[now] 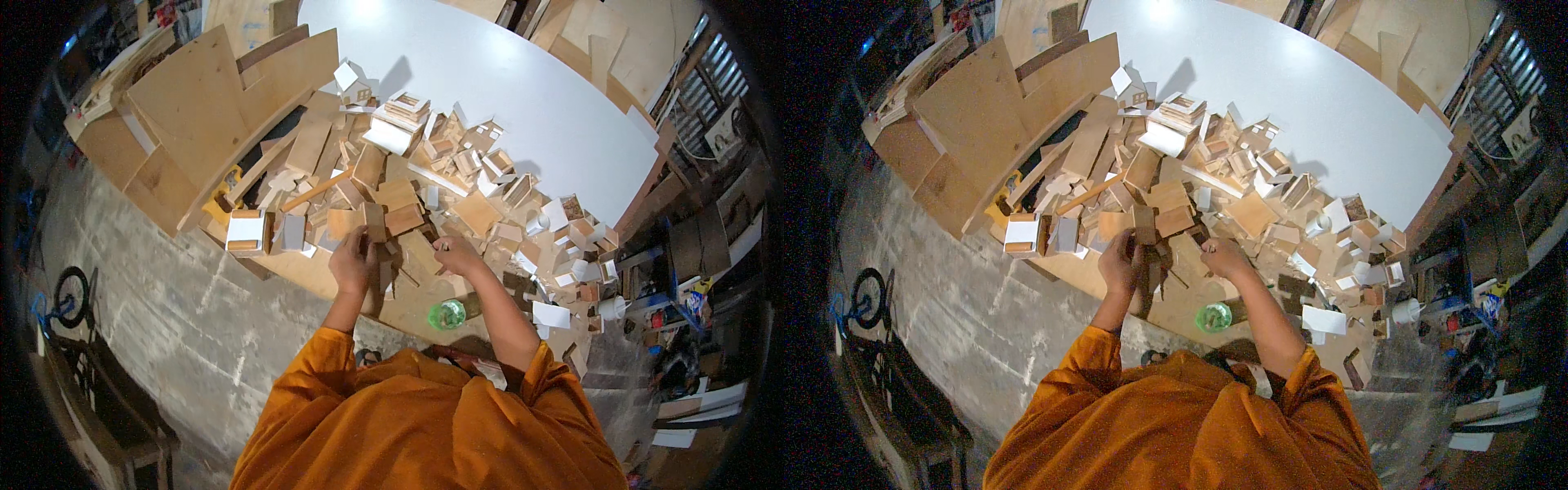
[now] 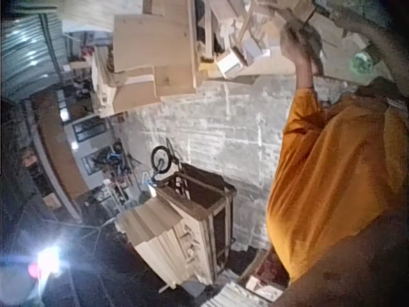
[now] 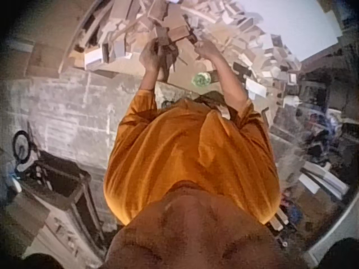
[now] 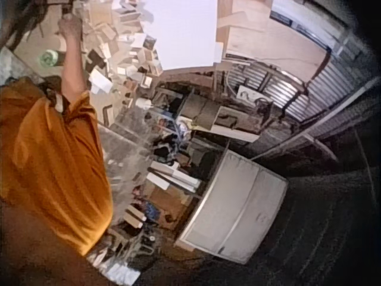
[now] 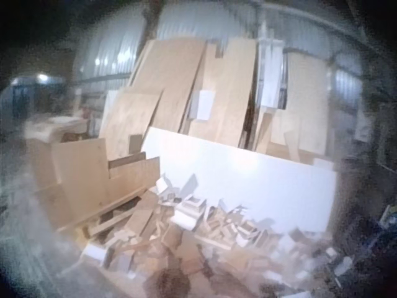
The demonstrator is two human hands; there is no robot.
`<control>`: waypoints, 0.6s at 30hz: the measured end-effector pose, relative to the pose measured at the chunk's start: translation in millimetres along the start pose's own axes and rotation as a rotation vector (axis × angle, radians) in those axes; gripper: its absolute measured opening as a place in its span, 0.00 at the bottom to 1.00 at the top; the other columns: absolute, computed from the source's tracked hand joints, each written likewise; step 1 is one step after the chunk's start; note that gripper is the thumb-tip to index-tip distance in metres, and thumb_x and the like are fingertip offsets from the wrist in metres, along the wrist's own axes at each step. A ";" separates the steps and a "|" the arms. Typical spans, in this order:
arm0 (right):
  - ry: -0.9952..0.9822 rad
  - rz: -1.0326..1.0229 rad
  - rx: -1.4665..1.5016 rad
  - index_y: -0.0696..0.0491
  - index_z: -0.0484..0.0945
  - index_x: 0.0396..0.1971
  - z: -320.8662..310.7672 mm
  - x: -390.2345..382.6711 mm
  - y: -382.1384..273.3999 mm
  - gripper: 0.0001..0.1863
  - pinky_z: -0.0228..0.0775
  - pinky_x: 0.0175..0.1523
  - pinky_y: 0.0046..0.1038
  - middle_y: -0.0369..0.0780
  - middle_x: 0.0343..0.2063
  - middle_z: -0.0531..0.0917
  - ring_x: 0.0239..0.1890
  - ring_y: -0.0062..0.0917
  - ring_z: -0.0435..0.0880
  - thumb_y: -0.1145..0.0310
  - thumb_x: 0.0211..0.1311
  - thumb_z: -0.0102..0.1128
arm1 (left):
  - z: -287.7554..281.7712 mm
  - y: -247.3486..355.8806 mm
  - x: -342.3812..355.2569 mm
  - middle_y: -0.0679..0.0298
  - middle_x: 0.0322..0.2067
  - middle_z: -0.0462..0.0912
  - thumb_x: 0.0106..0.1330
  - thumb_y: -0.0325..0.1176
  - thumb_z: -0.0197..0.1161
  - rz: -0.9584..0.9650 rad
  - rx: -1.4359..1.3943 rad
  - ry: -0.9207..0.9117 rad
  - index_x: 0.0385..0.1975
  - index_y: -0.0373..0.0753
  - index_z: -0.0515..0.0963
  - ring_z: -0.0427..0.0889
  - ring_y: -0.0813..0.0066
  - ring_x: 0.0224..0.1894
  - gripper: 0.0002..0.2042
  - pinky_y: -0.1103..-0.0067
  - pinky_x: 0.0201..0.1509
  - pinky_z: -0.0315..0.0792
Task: The person constructs small wooden models using wood pieces. They sand the edges of a piece with a sanding block, test the fit of several pieces together, and use scissors to cut small components.
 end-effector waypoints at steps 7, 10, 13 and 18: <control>0.003 0.188 0.107 0.52 0.80 0.37 1.1 -2.6 15.0 0.16 0.74 0.39 0.34 0.46 0.27 0.83 0.28 0.34 0.83 0.60 0.49 0.60 | -3.4 4.4 -0.7 0.60 0.33 0.81 0.53 0.34 0.63 -0.038 -0.021 -0.015 0.41 0.46 0.78 0.81 0.58 0.34 0.14 0.71 0.35 0.75; 0.000 0.074 -0.062 0.50 0.79 0.41 -4.6 -13.5 2.4 0.19 0.73 0.43 0.36 0.45 0.30 0.84 0.34 0.36 0.83 0.60 0.48 0.61 | -3.4 4.5 -0.6 0.60 0.33 0.81 0.53 0.34 0.63 -0.002 0.038 0.011 0.41 0.46 0.78 0.81 0.59 0.34 0.14 0.71 0.35 0.75; 0.177 -0.100 -0.301 0.51 0.77 0.45 -6.7 -23.6 3.3 0.23 0.73 0.45 0.34 0.44 0.34 0.82 0.40 0.34 0.82 0.59 0.46 0.63 | -0.5 7.4 -1.8 0.61 0.33 0.81 0.53 0.33 0.63 0.005 0.020 -0.006 0.41 0.46 0.78 0.82 0.59 0.34 0.14 0.71 0.35 0.76; 0.351 -0.329 -0.264 0.53 0.76 0.47 -28.2 -67.5 -56.5 0.22 0.68 0.54 0.35 0.47 0.48 0.77 0.50 0.41 0.76 0.61 0.51 0.63 | -2.1 5.0 -0.2 0.60 0.34 0.82 0.53 0.32 0.63 0.027 -0.001 0.014 0.40 0.44 0.78 0.82 0.59 0.34 0.13 0.71 0.35 0.76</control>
Point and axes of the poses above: each hand's wrist, its own x-axis towards the middle knuckle, its own z-axis out of the palm, y = z × x, the point moved 3 cm from there along x, towards the middle knuckle
